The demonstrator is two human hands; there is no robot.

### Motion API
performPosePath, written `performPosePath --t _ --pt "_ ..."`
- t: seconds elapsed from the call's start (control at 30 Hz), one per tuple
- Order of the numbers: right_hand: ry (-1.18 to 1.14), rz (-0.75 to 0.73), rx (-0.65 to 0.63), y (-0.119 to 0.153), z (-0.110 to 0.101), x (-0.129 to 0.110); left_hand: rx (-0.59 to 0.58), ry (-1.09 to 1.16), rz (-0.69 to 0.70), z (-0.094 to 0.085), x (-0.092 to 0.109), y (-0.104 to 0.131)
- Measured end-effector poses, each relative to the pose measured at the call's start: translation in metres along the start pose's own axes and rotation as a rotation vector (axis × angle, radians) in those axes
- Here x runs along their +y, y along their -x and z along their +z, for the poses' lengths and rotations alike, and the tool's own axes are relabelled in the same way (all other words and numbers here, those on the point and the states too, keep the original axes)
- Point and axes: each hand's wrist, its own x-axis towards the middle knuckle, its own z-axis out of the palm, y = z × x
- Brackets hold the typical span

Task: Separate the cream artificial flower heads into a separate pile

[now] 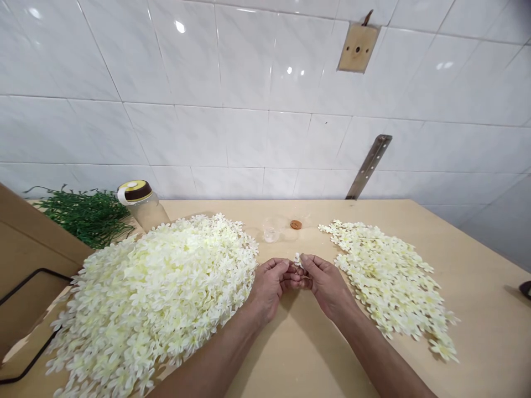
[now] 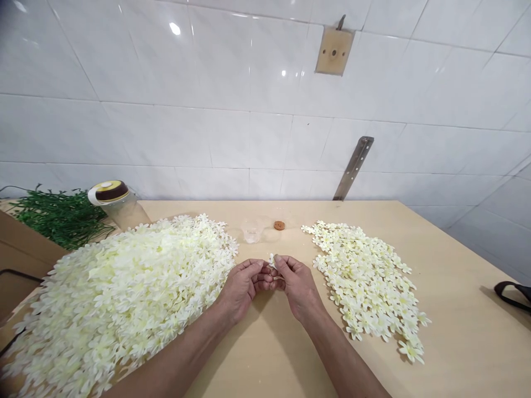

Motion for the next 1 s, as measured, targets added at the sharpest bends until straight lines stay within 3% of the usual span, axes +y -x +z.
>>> performPosePath --t 0.1,0.2,0.33,0.43,0.5,0.6,0.73,1.0 --pt "-0.009 0.022 -0.002 -0.001 -0.002 -0.002 0.003 -0.079 0.036 -0.002 0.0 -0.001" --pt "-0.006 -0.001 0.062 -0.002 -0.007 -0.012 0.095 -0.253 0.119 -0.004 0.0 -0.003" --pt "-0.021 -0.005 0.051 -0.002 -0.017 -0.031 0.201 -0.772 0.384 -0.006 -0.001 0.001" --pt "-0.025 0.006 0.005 -0.001 -0.024 -0.04 0.107 -1.219 0.588 -0.005 -0.005 0.009" --pt "-0.012 0.018 -0.026 0.0 -0.026 -0.043 0.044 -1.464 0.601 -0.004 -0.009 0.014" --pt "0.011 0.046 -0.109 0.001 -0.026 -0.042 0.048 -1.705 0.518 -0.004 -0.014 0.017" --pt "0.021 0.047 -0.204 0.002 -0.026 -0.038 0.013 -1.786 0.521 -0.006 -0.016 0.016" --pt "0.059 0.043 -0.189 0.002 -0.03 -0.039 -0.089 -1.598 0.582 -0.008 -0.016 0.015"
